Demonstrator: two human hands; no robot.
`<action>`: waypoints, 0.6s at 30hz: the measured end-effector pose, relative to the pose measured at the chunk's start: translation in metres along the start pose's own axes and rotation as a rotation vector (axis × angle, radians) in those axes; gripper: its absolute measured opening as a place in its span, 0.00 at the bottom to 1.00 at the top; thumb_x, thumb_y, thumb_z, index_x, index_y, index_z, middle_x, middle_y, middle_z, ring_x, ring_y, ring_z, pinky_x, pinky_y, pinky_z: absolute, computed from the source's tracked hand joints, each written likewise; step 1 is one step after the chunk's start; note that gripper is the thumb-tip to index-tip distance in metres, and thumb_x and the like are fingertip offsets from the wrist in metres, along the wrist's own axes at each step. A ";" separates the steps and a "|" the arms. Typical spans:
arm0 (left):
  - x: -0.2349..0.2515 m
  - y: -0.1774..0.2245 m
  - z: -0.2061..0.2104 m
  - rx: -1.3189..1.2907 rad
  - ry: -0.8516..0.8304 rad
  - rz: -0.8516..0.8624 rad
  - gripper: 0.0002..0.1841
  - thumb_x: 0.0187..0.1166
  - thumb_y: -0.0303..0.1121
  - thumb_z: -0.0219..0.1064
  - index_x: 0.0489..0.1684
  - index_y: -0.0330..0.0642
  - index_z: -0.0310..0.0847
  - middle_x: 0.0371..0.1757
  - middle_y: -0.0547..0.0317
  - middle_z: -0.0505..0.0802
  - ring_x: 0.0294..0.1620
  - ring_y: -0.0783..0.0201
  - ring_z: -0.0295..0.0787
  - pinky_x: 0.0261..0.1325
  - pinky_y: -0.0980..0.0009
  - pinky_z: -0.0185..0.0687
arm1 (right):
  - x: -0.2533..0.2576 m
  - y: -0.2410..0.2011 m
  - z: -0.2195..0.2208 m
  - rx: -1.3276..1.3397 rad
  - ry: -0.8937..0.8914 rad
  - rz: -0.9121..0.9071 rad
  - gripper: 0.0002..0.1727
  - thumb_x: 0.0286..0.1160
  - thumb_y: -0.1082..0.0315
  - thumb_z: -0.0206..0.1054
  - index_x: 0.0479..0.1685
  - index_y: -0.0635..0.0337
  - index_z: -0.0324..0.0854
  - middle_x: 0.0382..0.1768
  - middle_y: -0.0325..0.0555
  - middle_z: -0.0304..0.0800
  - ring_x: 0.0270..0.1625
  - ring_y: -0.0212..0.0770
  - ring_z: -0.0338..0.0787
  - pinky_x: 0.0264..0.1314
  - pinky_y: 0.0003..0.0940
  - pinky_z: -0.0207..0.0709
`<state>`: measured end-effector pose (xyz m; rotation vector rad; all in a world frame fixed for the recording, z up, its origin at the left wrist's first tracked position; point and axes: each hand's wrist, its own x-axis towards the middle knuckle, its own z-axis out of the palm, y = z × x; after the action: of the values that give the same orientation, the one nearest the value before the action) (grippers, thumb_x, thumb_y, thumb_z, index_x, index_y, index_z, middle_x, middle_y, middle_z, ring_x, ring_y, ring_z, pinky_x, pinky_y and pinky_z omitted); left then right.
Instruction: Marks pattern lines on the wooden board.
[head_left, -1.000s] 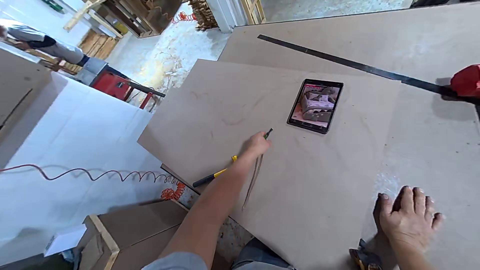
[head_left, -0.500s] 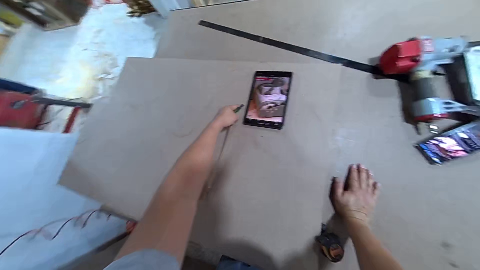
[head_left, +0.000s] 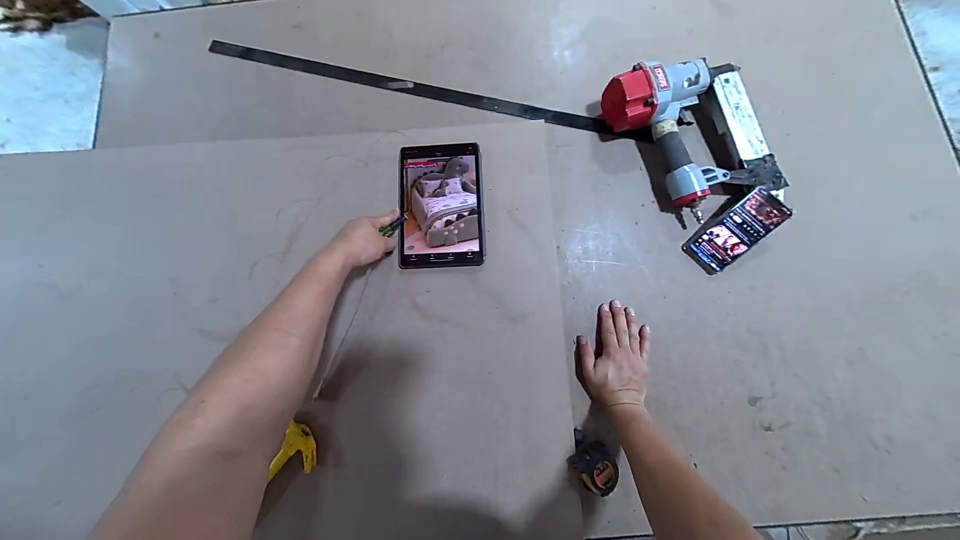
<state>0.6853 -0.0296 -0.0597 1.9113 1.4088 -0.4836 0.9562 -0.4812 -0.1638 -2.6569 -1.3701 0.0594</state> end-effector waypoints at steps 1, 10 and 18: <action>0.001 0.010 0.003 0.026 -0.012 0.015 0.37 0.81 0.34 0.68 0.93 0.67 0.60 0.71 0.41 0.88 0.64 0.39 0.89 0.66 0.33 0.79 | 0.000 0.000 0.001 -0.003 0.002 -0.002 0.43 0.82 0.31 0.39 0.94 0.42 0.60 0.95 0.36 0.55 0.97 0.45 0.49 0.97 0.62 0.37; 0.006 0.100 0.049 -0.023 -0.064 0.177 0.41 0.80 0.34 0.67 0.96 0.64 0.54 0.71 0.44 0.88 0.64 0.45 0.90 0.67 0.40 0.81 | 0.000 -0.001 -0.001 0.001 -0.020 0.010 0.43 0.81 0.32 0.38 0.94 0.42 0.59 0.95 0.36 0.55 0.97 0.45 0.48 0.97 0.60 0.36; -0.035 0.029 0.061 -0.416 0.095 0.041 0.28 0.79 0.39 0.73 0.79 0.48 0.76 0.53 0.44 0.93 0.45 0.51 0.92 0.54 0.47 0.88 | -0.002 0.001 -0.002 0.019 -0.020 0.005 0.42 0.82 0.34 0.38 0.95 0.42 0.58 0.95 0.35 0.53 0.98 0.44 0.47 0.97 0.60 0.36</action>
<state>0.7076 -0.1021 -0.0690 1.6360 1.3992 -0.0689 0.9562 -0.4833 -0.1625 -2.6510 -1.3617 0.0996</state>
